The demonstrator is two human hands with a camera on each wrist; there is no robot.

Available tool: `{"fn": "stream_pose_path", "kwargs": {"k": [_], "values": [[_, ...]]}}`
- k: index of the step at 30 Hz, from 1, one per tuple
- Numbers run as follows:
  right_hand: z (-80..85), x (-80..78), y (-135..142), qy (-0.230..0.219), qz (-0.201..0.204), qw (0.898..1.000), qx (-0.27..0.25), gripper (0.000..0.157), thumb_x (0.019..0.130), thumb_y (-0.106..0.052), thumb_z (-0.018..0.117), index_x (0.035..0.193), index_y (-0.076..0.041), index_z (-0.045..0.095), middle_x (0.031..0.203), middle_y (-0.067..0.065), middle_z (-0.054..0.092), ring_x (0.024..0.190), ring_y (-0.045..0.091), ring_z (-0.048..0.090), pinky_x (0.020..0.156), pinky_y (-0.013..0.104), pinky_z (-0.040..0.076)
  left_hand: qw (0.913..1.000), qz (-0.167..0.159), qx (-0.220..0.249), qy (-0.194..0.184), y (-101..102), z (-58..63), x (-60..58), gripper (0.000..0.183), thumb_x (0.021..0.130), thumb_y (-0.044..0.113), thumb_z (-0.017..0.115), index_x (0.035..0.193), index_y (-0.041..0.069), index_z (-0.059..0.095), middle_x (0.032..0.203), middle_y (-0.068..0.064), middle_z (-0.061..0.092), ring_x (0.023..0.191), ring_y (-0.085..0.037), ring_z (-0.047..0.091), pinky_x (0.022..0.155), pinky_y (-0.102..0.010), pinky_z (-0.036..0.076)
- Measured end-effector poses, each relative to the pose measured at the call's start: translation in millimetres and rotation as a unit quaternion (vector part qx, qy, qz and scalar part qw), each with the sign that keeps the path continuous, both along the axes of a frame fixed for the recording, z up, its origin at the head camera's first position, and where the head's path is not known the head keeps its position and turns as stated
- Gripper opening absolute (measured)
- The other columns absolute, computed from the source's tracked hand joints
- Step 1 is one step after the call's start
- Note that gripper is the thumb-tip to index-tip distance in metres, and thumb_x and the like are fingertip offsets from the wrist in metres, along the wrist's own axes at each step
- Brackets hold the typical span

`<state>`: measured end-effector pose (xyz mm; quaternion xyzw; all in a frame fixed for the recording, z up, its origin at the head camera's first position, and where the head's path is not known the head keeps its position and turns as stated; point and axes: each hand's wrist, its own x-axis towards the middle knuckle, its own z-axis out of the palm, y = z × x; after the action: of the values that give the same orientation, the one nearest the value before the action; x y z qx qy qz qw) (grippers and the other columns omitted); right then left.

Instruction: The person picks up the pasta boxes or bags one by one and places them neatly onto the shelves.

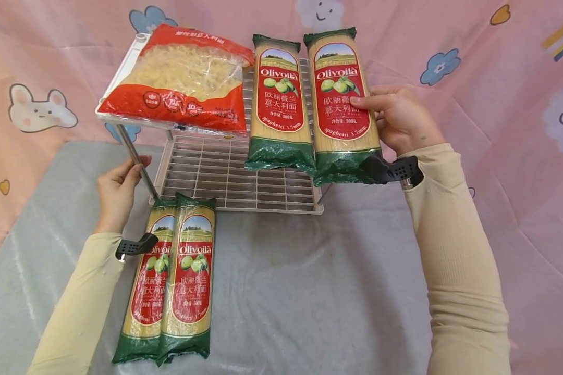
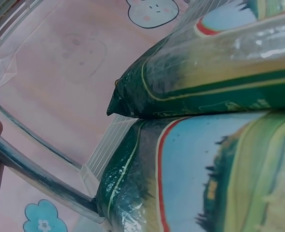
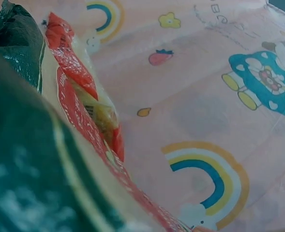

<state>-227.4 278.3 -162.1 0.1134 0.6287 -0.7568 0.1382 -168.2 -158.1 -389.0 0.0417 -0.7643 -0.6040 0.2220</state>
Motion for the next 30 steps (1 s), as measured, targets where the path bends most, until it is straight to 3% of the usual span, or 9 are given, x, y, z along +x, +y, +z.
{"fn": "stream_pose_path", "kwargs": {"k": [6, 10, 16, 19, 21, 24, 27, 30], "values": [[1.2, -1.3, 3, 0.007, 0.059, 0.998, 0.02, 0.015, 0.087, 0.003, 0.063, 0.1, -0.001, 0.069, 0.103, 0.011, 0.06, 0.084, 0.025, 0.065, 0.068, 0.036, 0.058, 0.9999, 0.009, 0.011, 0.006, 1, -1.3, -0.8, 0.028, 0.094, 0.017, 0.058, 0.116, 0.003, 0.067, 0.113, -0.015, 0.065, 0.111, -0.013, 0.059, 0.096, -0.031, 0.047], [2.3, 0.0, 4, 0.012, 0.088, 0.993, 0.073, 0.012, 0.088, -0.001, 0.064, 0.096, -0.002, 0.072, 0.102, 0.009, 0.059, 0.083, 0.023, 0.064, 0.066, 0.034, 0.058, 0.9998, 0.011, 0.009, 0.017, 3, 0.7, 0.5, 0.027, 0.093, 0.018, 0.059, 0.115, 0.003, 0.068, 0.112, -0.015, 0.066, 0.109, -0.012, 0.06, 0.095, -0.03, 0.047], [-1.4, 4.0, 7, 0.056, 0.119, 0.98, 0.152, 0.012, 0.087, -0.005, 0.067, 0.098, -0.006, 0.072, 0.104, 0.008, 0.057, 0.086, 0.019, 0.061, 0.066, 0.029, 0.057, 0.9997, 0.013, -0.002, 0.021, 4, 0.0, 1.0, 0.026, 0.094, 0.017, 0.059, 0.114, 0.002, 0.068, 0.111, -0.014, 0.067, 0.107, -0.009, 0.061, 0.094, -0.03, 0.047], [-2.6, 5.5, 6, 0.073, 0.115, 0.974, 0.181, 0.028, 0.085, -0.007, 0.07, 0.111, -0.004, 0.065, 0.108, 0.007, 0.052, 0.088, 0.016, 0.059, 0.068, 0.025, 0.056, 0.9997, 0.009, -0.001, 0.022, 4, -1.1, 1.0, 0.026, 0.095, 0.016, 0.058, 0.114, 0.002, 0.068, 0.111, -0.015, 0.066, 0.107, -0.007, 0.06, 0.095, -0.03, 0.047], [-2.0, 6.6, 5, 0.08, 0.117, 0.965, 0.22, 0.044, 0.085, -0.012, 0.071, 0.125, 0.0, 0.057, 0.112, 0.006, 0.049, 0.09, 0.015, 0.058, 0.07, 0.022, 0.056, 0.9997, 0.009, -0.003, 0.023, 4, -1.3, 1.0, 0.026, 0.095, 0.016, 0.058, 0.114, 0.001, 0.068, 0.111, -0.015, 0.067, 0.106, -0.007, 0.06, 0.095, -0.03, 0.047], [-0.1, 9.5, 4, 0.088, 0.127, 0.944, 0.291, 0.064, 0.087, -0.02, 0.069, 0.14, 0.003, 0.041, 0.115, 0.004, 0.048, 0.092, 0.013, 0.058, 0.072, 0.019, 0.055, 0.9997, 0.009, -0.001, 0.023, 4, -0.8, 1.3, 0.027, 0.095, 0.017, 0.057, 0.114, 0.002, 0.068, 0.111, -0.014, 0.067, 0.106, -0.008, 0.06, 0.095, -0.03, 0.047], [1.1, 13.2, 4, 0.101, 0.138, 0.918, 0.358, 0.067, 0.089, -0.026, 0.066, 0.142, 0.002, 0.038, 0.117, 0.001, 0.046, 0.096, 0.014, 0.054, 0.072, 0.017, 0.053, 0.9998, 0.008, 0.004, 0.02, 3, -1.3, 0.8, 0.027, 0.095, 0.017, 0.057, 0.116, 0.002, 0.067, 0.112, -0.015, 0.066, 0.107, -0.008, 0.06, 0.096, -0.03, 0.046], [1.2, 17.5, 5, 0.116, 0.133, 0.905, 0.386, 0.066, 0.089, -0.027, 0.066, 0.142, 0.001, 0.039, 0.119, -0.002, 0.043, 0.099, 0.015, 0.05, 0.072, 0.016, 0.053, 0.9999, 0.008, 0.005, 0.014, 3, 0.2, 1.1, 0.028, 0.095, 0.015, 0.057, 0.117, -0.001, 0.065, 0.113, -0.018, 0.065, 0.107, -0.008, 0.06, 0.097, -0.031, 0.046]]}}
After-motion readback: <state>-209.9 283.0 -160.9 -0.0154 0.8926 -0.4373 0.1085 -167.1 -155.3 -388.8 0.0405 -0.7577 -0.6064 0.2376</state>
